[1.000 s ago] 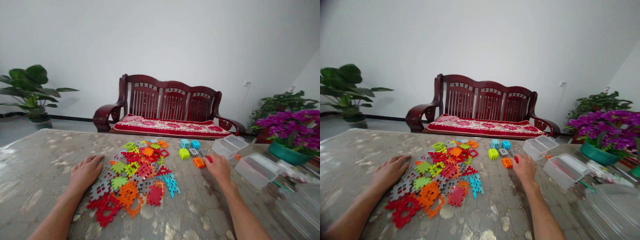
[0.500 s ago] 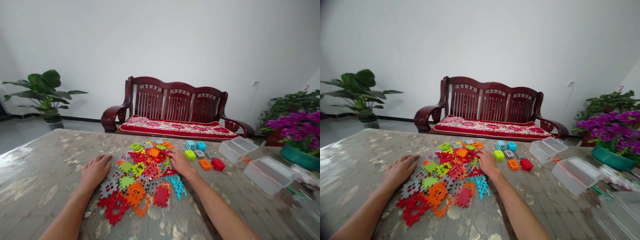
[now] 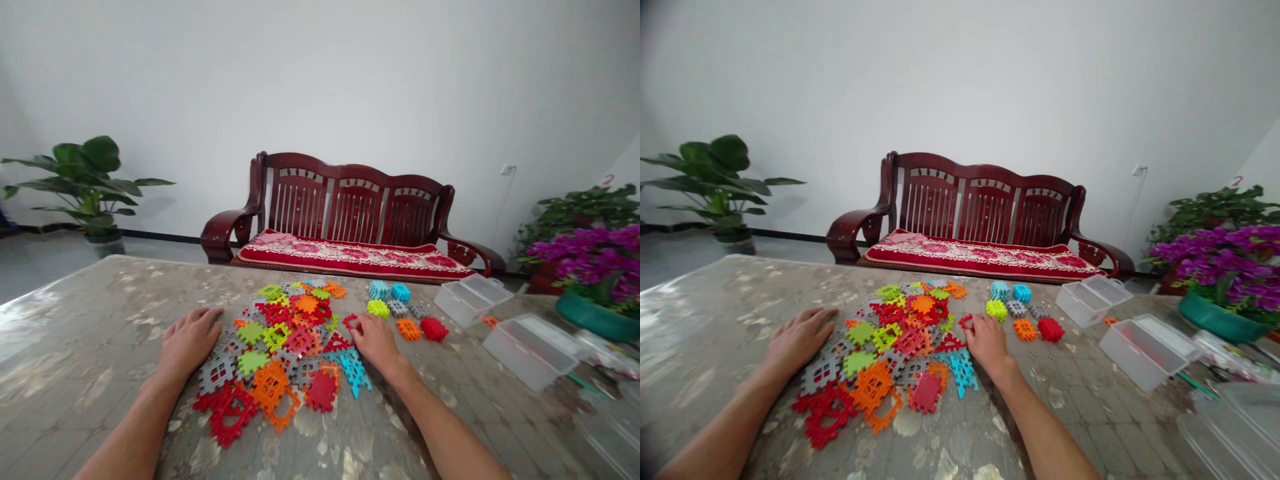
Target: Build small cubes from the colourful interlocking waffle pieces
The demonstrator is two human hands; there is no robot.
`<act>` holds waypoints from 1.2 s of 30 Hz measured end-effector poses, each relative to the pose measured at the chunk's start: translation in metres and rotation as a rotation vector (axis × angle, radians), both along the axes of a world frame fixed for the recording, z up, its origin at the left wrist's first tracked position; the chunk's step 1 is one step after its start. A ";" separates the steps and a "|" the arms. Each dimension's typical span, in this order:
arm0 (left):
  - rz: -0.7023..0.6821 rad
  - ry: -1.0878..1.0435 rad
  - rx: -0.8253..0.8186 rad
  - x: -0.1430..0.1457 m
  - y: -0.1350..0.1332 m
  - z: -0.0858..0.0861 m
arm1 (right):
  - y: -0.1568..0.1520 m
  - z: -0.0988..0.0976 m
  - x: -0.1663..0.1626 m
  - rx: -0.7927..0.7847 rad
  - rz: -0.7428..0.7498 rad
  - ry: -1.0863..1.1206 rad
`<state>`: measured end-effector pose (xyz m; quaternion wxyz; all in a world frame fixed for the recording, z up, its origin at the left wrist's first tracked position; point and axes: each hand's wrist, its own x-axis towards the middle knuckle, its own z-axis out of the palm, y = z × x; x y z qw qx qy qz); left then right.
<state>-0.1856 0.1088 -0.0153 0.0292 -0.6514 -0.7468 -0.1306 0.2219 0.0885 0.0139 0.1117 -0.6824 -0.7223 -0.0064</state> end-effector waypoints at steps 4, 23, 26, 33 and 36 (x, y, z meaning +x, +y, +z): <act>-0.004 -0.007 -0.004 0.000 0.000 0.001 | -0.007 0.005 0.007 -0.046 0.023 0.025; 0.010 0.001 -0.055 0.000 0.002 0.005 | -0.018 0.024 0.072 0.193 -0.182 0.187; 0.016 0.000 -0.043 -0.002 0.004 0.003 | -0.016 0.037 0.116 0.213 -0.392 0.168; 0.009 0.030 -0.045 -0.002 0.003 0.002 | -0.024 0.038 0.167 0.077 -0.584 0.031; 0.001 0.035 -0.055 -0.002 0.002 0.002 | -0.024 0.035 0.170 0.043 -0.581 -0.029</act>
